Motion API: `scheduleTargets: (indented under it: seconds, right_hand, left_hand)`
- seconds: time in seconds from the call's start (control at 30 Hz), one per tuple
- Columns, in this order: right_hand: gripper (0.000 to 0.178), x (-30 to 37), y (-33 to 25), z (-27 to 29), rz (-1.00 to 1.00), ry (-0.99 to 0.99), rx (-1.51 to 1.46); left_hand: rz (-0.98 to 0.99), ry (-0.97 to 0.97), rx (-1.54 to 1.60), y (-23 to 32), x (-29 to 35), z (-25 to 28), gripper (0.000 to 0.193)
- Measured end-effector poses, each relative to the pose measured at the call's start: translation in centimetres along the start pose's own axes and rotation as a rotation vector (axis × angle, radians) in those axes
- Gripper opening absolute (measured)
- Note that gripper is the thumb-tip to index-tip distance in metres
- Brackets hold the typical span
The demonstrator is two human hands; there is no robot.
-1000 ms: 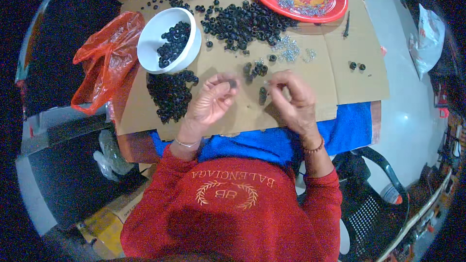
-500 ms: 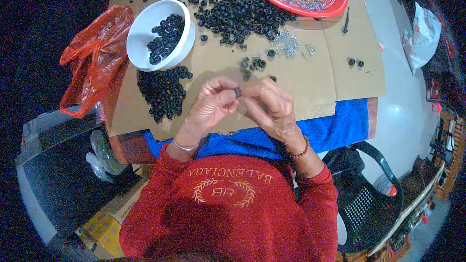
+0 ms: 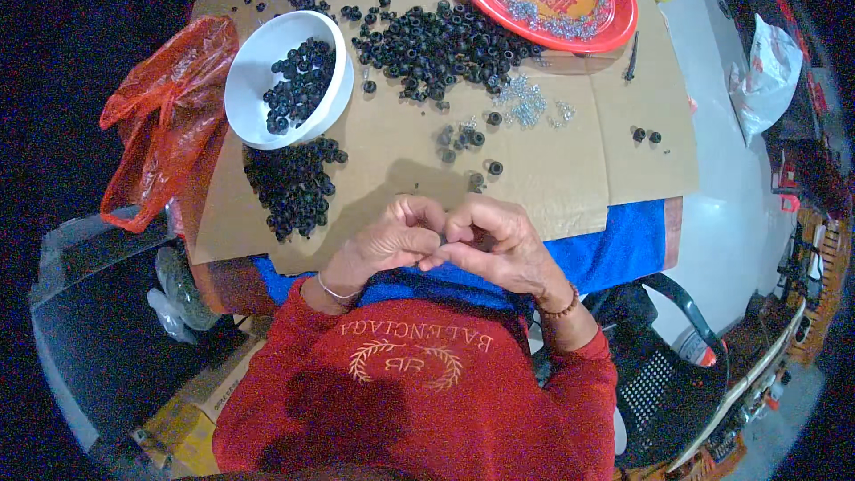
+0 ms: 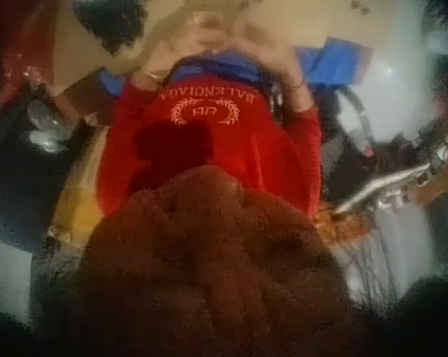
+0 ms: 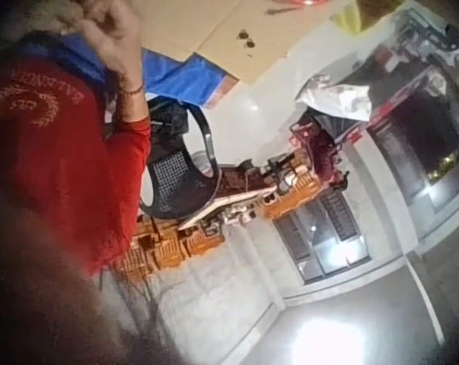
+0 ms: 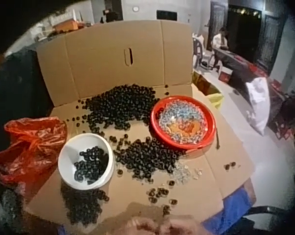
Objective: The person sorts small black plastic components by hand at a workbench, inspecting them one by one.
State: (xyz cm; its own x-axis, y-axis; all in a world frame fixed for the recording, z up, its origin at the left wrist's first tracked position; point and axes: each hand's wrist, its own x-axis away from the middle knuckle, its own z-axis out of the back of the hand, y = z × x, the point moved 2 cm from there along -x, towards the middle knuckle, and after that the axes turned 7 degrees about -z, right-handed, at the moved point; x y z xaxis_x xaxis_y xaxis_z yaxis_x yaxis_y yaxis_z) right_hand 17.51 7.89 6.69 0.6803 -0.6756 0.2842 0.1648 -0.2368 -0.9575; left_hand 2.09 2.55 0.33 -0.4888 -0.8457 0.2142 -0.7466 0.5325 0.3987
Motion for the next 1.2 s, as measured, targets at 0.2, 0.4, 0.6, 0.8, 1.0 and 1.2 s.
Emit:
scheduleTargets:
  seconds: [0.2,0.4,0.6,0.8,1.0,1.2]
  right_hand:
    - [0.012,-1.7,-0.5,0.9,0.233,0.095,0.265]
    - [0.013,-4.0,-1.3,3.8,0.437,0.529,0.828]
    - [0.013,-6.3,-1.5,3.3,0.496,0.485,1.074]
    - [0.013,-10.0,-1.1,3.1,0.413,0.420,1.143]
    - [0.012,-11.2,-0.6,2.5,0.460,0.385,1.251]
    - [0.007,-7.2,-1.6,2.4,0.216,0.288,0.462]
  left_hand:
    - [-0.032,0.115,0.202,-0.4,-0.1,0.9,0.019]
    - [-0.062,0.006,0.254,0.2,-0.3,0.4,0.020]
    - [-0.078,-0.008,0.193,0.5,-0.3,-0.1,0.016]
    - [-0.072,-0.043,0.195,0.6,-0.4,0.0,0.013]
    - [-0.098,-0.030,0.190,0.4,-0.5,0.1,0.017]
    - [-0.112,-0.069,0.242,0.3,-0.4,0.2,0.017]
